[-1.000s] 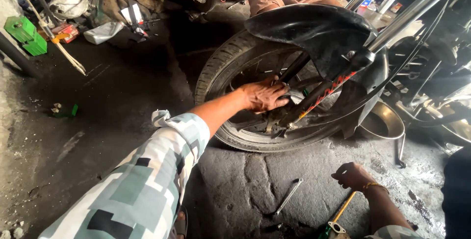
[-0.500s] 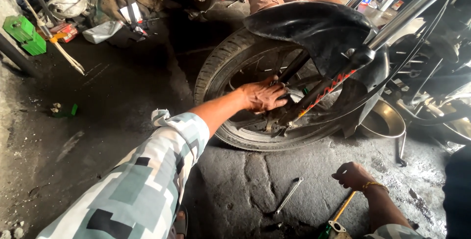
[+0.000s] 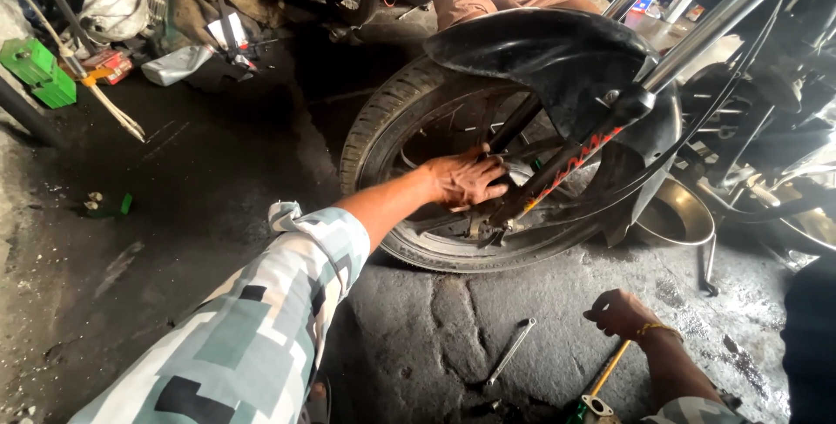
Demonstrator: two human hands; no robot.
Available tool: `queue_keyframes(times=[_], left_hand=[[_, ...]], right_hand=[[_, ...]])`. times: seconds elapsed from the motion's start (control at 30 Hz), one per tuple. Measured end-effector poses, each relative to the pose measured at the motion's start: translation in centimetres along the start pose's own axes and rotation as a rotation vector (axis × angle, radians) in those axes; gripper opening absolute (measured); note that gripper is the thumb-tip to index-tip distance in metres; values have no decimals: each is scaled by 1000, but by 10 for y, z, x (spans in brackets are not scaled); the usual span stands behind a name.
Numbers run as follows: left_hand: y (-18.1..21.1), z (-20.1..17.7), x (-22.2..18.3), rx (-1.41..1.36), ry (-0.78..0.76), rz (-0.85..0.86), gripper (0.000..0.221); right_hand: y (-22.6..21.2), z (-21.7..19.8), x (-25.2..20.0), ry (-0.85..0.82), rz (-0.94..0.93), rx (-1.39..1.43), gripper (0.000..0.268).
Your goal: The person works on a motorcycle wheel by hand before moving to the front fork to grip and pull on the fork tube. They then shift to the engine area to handle a cylinder head and a piston.
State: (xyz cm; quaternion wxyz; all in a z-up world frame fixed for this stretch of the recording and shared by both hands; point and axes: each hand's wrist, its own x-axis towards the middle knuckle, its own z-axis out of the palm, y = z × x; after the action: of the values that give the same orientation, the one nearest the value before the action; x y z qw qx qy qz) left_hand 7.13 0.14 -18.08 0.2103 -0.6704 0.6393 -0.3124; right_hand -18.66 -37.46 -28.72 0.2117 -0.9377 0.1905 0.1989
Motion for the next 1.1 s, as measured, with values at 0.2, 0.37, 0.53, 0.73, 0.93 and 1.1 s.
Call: queue_keyframes(times=[0.2, 0.37, 0.53, 0.73, 0.93, 1.1], left_hand=[[-1, -29, -3, -44, -32, -16, 53], [-2, -42, -5, -99, 72, -26, 46], [-2, -61, 5, -221, -168, -37, 42], [16, -1, 1, 240, 19, 158, 50], [26, 31, -10, 661, 60, 310, 57], [30, 7, -17, 385, 174, 293, 46]], right_hand=[[-1, 2, 0, -6, 21, -17, 32], [-3, 1, -1, 7, 12, -14, 32], [-7, 2, -1, -11, 25, -40, 32], [-19, -4, -7, 11, 23, -20, 30], [-22, -5, -13, 20, 6, -13, 32], [-28, -4, -11, 37, -55, -74, 30]])
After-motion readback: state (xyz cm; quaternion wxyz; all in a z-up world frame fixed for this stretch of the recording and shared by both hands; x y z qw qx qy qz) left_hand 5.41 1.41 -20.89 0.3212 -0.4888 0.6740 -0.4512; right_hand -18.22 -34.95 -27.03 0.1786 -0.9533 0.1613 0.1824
